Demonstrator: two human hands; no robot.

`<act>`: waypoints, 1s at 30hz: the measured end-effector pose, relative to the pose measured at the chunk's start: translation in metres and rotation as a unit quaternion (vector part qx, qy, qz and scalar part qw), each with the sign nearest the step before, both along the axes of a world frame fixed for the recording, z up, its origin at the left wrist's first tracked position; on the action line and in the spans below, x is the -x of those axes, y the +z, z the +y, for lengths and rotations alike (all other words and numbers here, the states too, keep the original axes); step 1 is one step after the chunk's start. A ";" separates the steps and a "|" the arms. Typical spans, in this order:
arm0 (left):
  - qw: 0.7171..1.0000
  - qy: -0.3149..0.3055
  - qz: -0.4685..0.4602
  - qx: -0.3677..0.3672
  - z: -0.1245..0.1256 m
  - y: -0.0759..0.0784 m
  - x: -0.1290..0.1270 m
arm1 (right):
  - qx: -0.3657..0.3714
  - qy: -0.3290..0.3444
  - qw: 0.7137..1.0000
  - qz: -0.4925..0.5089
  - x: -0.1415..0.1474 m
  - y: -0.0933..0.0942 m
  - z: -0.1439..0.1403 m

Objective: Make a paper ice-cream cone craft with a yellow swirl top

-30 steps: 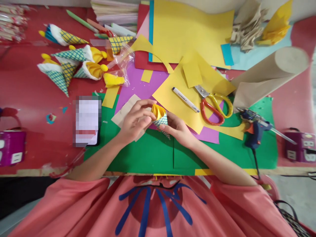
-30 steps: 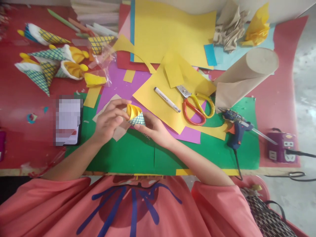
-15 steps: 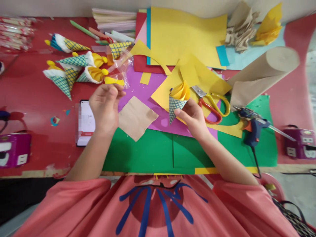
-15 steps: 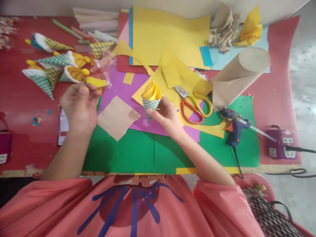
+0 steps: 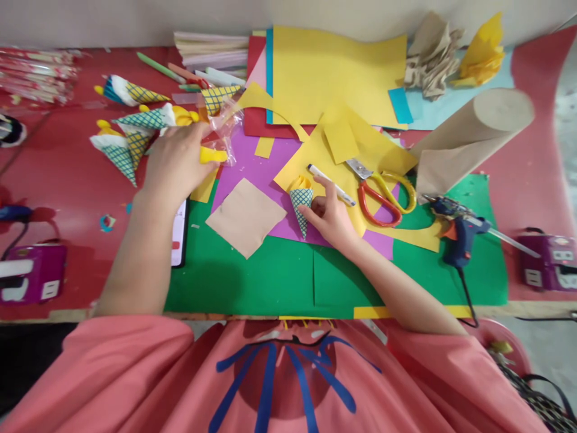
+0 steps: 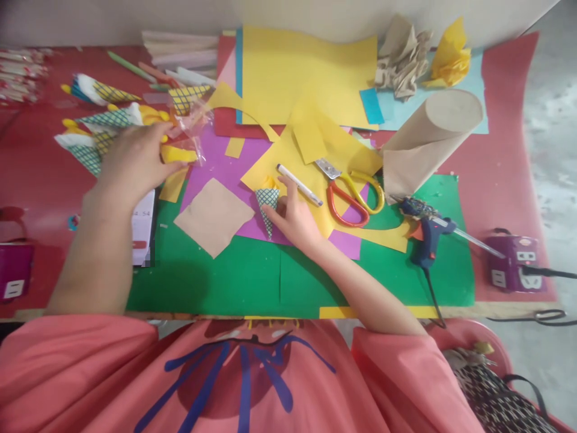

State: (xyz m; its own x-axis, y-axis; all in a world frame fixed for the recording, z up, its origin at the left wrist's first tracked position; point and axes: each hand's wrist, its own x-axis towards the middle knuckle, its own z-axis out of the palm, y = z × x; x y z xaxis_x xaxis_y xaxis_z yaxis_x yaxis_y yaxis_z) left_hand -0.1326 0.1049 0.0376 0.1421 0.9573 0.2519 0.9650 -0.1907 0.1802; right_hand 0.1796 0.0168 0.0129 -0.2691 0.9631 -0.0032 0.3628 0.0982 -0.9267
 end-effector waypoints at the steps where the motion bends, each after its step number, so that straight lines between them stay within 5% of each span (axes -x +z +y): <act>1: 0.999 -0.018 0.014 0.025 0.004 -0.003 0.000 | 0.000 0.001 1.000 0.000 0.000 0.000 0.000; 5: 0.998 -0.012 -0.029 0.048 0.015 -0.012 -0.006 | 0.020 0.012 1.000 0.015 0.001 -0.004 0.000; 9: 0.995 0.030 -0.076 0.057 0.012 0.007 -0.016 | 0.025 0.043 0.998 0.033 0.001 -0.005 -0.001; 15: 0.968 -0.085 -0.238 -0.002 -0.049 0.036 -0.057 | -0.035 0.129 0.991 0.025 0.000 -0.002 -0.003; 18: 0.936 -0.128 -0.327 0.038 -0.085 0.020 -0.087 | -0.036 0.113 0.991 0.061 -0.001 -0.002 -0.004; 21: 0.949 -0.150 -0.273 0.049 -0.105 -0.007 -0.105 | 0.032 0.060 0.990 0.122 -0.002 -0.003 -0.007; 25: 0.966 -0.174 -0.188 -0.012 -0.109 -0.033 -0.108 | 0.101 0.064 0.983 0.136 -0.004 -0.002 -0.009; 30: 0.963 -0.206 -0.172 -0.023 -0.105 -0.039 -0.104 | 0.105 0.100 0.983 0.112 -0.005 0.000 -0.007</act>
State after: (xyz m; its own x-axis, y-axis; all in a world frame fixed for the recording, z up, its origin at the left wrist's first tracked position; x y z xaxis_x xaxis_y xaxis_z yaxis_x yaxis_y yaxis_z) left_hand -0.0284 -0.0002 -0.0012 0.4083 0.8240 0.3929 0.6900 -0.5603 0.4582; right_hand 0.1845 0.0096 0.0125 -0.4692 0.8754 -0.1160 0.1410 -0.0554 -0.9885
